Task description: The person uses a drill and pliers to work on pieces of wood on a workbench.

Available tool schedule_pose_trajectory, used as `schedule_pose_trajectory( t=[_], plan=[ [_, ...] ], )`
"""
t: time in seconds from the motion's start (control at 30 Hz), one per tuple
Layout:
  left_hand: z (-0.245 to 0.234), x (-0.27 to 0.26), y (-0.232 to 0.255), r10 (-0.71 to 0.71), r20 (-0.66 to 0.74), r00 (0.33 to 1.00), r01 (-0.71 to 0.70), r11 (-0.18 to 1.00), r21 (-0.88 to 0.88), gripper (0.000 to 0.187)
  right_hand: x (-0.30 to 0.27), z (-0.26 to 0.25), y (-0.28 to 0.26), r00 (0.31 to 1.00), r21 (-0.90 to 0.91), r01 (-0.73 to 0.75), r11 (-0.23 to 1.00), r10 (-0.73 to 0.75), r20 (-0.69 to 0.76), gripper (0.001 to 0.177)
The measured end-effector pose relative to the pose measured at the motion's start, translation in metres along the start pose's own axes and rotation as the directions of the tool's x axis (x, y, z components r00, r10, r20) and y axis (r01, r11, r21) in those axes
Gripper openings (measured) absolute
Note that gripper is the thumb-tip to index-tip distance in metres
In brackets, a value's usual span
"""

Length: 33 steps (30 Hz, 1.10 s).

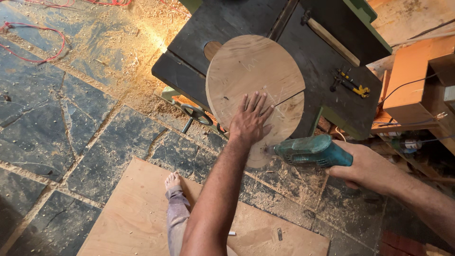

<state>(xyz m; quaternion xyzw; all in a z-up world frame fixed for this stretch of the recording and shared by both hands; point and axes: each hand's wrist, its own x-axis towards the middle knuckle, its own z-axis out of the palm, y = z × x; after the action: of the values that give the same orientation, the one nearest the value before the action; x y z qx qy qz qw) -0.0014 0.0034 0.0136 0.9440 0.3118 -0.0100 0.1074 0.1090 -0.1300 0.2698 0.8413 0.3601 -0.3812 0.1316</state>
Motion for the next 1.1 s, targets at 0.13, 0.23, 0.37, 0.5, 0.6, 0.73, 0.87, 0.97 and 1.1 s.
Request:
schedule_pose_trajectory(
  t=[0.13,0.23,0.37,0.5,0.6,0.73,0.87,0.97,1.1],
  plan=[
    [0.0026,0.0016,0.0002,-0.004,-0.013,1.000,0.004,1.000,-0.012,0.070,0.0004,-0.0007,-0.0013,1.000,-0.001,-0.001,1.000,0.002,0.011,0.052],
    [0.0037,0.0022,0.0006,-0.004,-0.011,1.000,0.004,1.000,-0.013,0.070,0.0004,-0.0005,-0.0024,1.000,-0.012,-0.008,1.000,0.009,0.006,0.056],
    [0.0047,0.0011,0.0004,-0.011,-0.041,0.999,0.010,1.000,-0.021,0.069,0.0000,-0.0002,-0.0024,1.000,-0.017,0.012,1.000,-0.012,0.003,0.064],
    [0.0044,-0.0004,0.0010,-0.008,-0.040,0.999,0.008,1.000,-0.011,0.070,0.0012,0.0000,-0.0013,1.000,-0.019,-0.006,1.000,0.006,0.009,0.066],
    [0.0034,0.0011,0.0004,-0.001,-0.020,1.000,0.001,1.000,0.001,0.069,0.0030,-0.0008,-0.0010,0.999,-0.072,-0.049,0.996,0.051,0.019,0.063],
    [0.0030,-0.0001,0.0018,-0.010,-0.026,1.000,0.010,1.000,0.003,0.068,0.0012,-0.0005,-0.0006,1.000,-0.035,0.012,0.999,-0.012,0.000,0.062],
    [0.0024,0.0002,0.0012,-0.006,-0.020,1.000,0.006,1.000,0.009,0.069,0.0024,-0.0002,-0.0002,1.000,-0.040,0.000,0.999,0.000,0.002,0.058],
    [0.0033,0.0000,0.0016,-0.007,-0.032,0.999,0.007,1.000,0.003,0.069,0.0024,0.0004,0.0003,1.000,-0.024,0.000,1.000,0.001,0.008,0.062],
    [0.0047,-0.0002,0.0016,-0.008,-0.048,0.999,0.008,1.000,-0.004,0.069,0.0028,-0.0008,-0.0004,1.000,-0.042,0.024,0.999,-0.024,-0.007,0.064]
  ],
)
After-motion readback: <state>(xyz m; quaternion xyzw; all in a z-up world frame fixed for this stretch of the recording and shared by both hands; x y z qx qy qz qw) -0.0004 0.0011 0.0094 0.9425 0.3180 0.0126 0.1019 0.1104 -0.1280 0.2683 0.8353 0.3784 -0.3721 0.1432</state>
